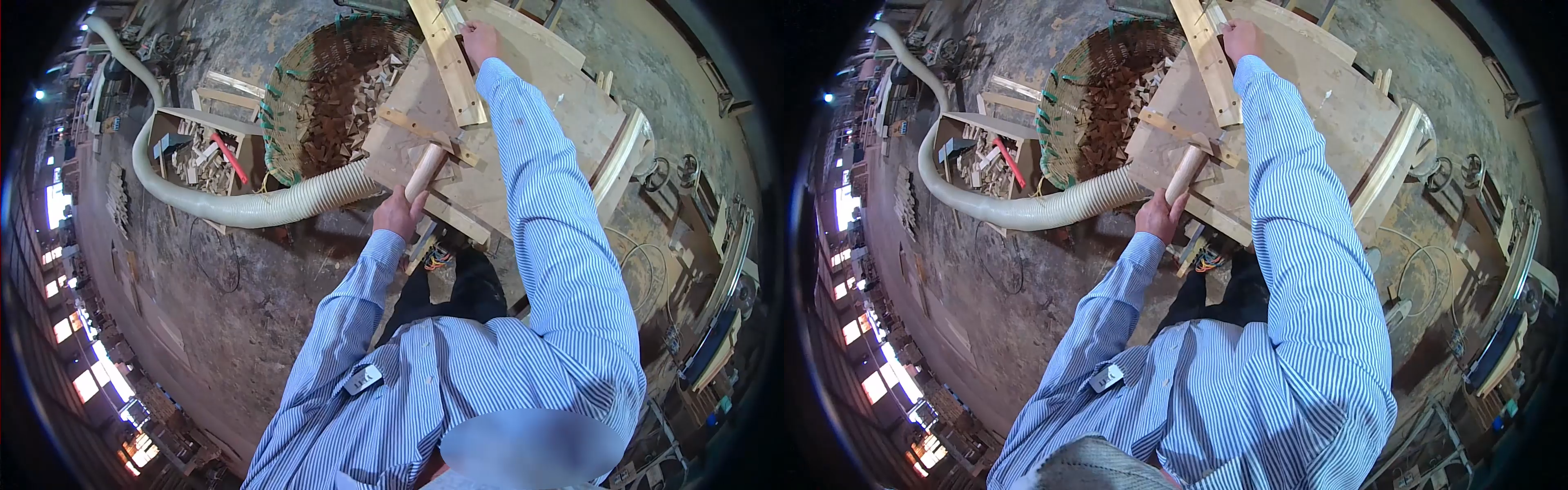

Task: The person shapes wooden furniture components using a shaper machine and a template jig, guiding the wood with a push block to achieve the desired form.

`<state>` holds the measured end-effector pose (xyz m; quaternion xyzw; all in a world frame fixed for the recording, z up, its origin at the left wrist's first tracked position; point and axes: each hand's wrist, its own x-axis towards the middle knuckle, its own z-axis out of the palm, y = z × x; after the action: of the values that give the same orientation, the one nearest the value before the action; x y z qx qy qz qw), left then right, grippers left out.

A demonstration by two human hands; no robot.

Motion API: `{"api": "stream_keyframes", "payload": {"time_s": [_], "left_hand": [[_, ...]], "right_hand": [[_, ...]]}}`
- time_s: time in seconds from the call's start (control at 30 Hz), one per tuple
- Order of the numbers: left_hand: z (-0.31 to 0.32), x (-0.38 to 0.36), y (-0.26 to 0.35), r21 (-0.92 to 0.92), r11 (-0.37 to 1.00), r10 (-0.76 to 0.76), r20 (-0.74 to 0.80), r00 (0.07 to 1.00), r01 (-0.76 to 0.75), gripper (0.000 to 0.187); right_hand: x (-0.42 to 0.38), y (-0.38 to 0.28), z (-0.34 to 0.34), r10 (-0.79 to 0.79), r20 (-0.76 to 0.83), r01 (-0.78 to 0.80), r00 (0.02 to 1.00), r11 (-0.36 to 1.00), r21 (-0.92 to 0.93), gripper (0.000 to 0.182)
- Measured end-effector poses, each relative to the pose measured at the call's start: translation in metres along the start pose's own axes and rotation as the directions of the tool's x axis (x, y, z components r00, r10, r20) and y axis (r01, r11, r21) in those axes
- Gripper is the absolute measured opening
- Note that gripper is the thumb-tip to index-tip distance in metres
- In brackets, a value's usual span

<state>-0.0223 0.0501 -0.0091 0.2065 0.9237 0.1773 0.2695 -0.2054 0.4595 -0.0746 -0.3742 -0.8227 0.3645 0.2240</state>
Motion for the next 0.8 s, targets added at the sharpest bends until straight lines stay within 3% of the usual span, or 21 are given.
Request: {"api": "stream_keyframes", "payload": {"time_s": [0.17,0.27,0.33,0.47,0.53,0.57,0.63,0.67,0.73,0.77,0.8], "left_hand": [[0.001,-0.004,-0.004,-0.002,1.0,-0.01,-0.014,1.0,0.01,0.06],[0.004,-0.013,-0.013,0.002,1.0,0.003,-0.02,1.0,-0.003,0.059],[0.003,-0.016,-0.019,0.012,1.0,0.011,-0.03,0.999,-0.011,0.059],[0.004,-0.033,-0.034,-0.006,1.0,-0.003,-0.017,1.0,0.003,0.059],[0.005,-0.042,-0.043,-0.017,1.0,0.0,-0.014,1.0,-0.001,0.059],[0.006,-0.046,-0.047,-0.015,1.0,-0.007,-0.007,1.0,0.007,0.059],[0.005,-0.053,-0.054,-0.02,1.0,-0.01,0.0,1.0,0.01,0.058],[0.005,-0.058,-0.058,-0.024,1.0,-0.005,0.003,1.0,0.005,0.058],[0.005,-0.066,-0.067,-0.035,0.999,-0.001,0.002,1.0,0.001,0.057],[0.005,-0.07,-0.071,-0.039,0.999,0.006,-0.009,1.0,-0.006,0.056],[0.007,-0.075,-0.075,-0.042,0.999,0.013,-0.017,1.0,-0.014,0.056]], "right_hand": [[-0.012,-0.011,-0.008,-0.055,0.0,0.055,0.998,0.995,-0.081,0.039],[-0.025,-0.014,-0.01,-0.003,0.015,0.003,1.0,1.0,-0.01,0.042],[-0.034,-0.021,-0.01,0.159,-0.007,-0.159,0.987,0.986,0.046,0.04],[-0.05,-0.029,-0.025,0.126,0.003,-0.126,0.992,0.99,0.059,0.04],[-0.063,-0.029,-0.035,-0.114,-0.145,0.082,0.983,0.974,-0.209,0.041],[-0.071,-0.03,-0.036,-0.114,-0.144,0.082,0.983,0.973,-0.215,0.041],[-0.086,-0.033,-0.038,-0.253,0.017,0.245,0.967,0.917,-0.315,0.043],[-0.097,-0.04,-0.041,-0.256,0.019,0.248,0.967,0.914,-0.321,0.043],[-0.116,-0.047,-0.037,-0.192,0.099,0.203,0.976,0.973,-0.113,0.043],[-0.119,-0.044,-0.036,-0.085,0.08,0.087,0.993,0.996,-0.03,0.046],[-0.125,-0.041,-0.031,-0.086,0.085,0.09,0.993,0.995,-0.036,0.046]]}}
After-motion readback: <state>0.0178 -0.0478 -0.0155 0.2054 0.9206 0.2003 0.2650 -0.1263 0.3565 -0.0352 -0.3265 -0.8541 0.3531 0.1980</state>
